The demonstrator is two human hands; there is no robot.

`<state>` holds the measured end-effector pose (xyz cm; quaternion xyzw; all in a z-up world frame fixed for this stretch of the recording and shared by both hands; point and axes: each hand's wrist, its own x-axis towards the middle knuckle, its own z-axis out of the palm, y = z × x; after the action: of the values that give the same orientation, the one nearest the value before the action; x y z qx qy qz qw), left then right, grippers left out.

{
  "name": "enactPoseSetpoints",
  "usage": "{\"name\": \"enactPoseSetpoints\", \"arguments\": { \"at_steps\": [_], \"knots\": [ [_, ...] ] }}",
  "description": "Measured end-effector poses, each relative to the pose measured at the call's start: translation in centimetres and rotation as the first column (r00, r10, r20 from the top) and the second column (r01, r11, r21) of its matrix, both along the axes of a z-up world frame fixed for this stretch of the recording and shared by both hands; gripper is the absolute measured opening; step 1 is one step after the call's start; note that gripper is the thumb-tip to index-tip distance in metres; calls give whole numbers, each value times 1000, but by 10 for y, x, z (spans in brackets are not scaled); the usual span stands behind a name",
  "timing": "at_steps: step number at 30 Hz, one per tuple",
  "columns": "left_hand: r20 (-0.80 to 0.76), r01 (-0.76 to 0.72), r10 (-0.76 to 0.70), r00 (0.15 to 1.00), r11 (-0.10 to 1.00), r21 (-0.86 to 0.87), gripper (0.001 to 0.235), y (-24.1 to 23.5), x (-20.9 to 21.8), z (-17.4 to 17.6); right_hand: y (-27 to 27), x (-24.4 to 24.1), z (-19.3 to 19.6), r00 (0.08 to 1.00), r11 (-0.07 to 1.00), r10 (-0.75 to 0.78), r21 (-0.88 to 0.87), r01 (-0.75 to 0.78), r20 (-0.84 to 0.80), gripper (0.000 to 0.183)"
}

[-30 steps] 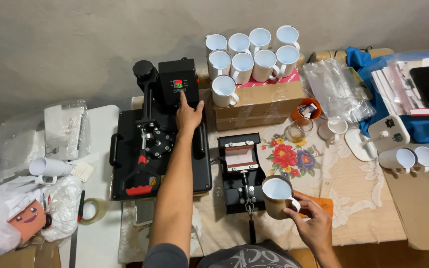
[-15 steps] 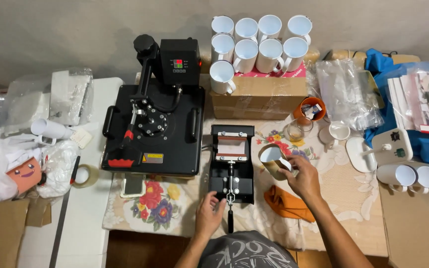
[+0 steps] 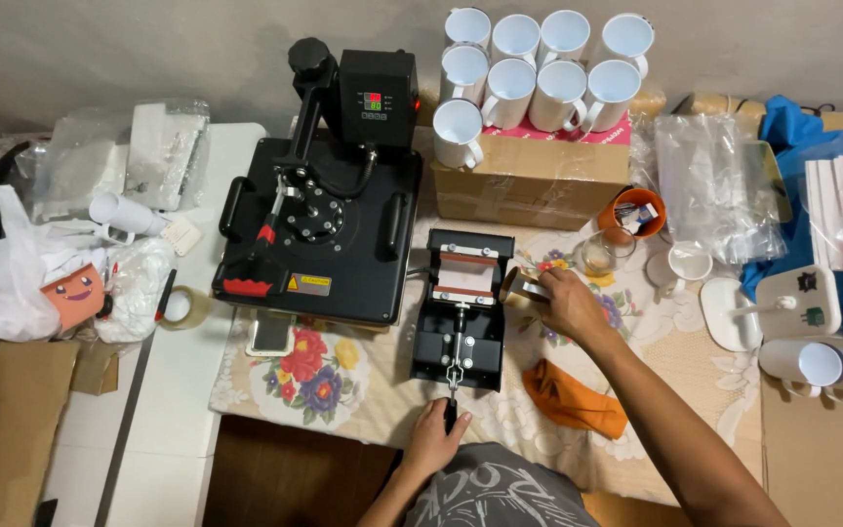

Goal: The person prepares a ceramic mug by wrapping it with a sublimation design, securing it with tape, and then placing it into a mug heat press to transfer the image.

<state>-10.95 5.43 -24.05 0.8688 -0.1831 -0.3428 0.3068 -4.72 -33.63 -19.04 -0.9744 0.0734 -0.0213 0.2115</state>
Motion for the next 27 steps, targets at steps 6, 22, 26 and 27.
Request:
{"name": "enactPoseSetpoints", "arguments": {
  "at_steps": [6,22,26,27],
  "knots": [
    [-36,-14,14,999,1000,7,54,-4,-3,-1,10,10,10,998,996,58,-72,-58,1,29],
    [-111,15,-9,994,998,60,60,-4,4,30,19,32,20,982,980,79,-168,-108,-170,12],
    [-124,16,-12,992,999,34,63,-3,4,29,22,37,23,979,977,74,-181,-109,-190,9],
    [-122,25,-22,992,999,26,68,-3,4,27,22,37,22,980,977,76,-184,-110,-185,8]
  ]
}}
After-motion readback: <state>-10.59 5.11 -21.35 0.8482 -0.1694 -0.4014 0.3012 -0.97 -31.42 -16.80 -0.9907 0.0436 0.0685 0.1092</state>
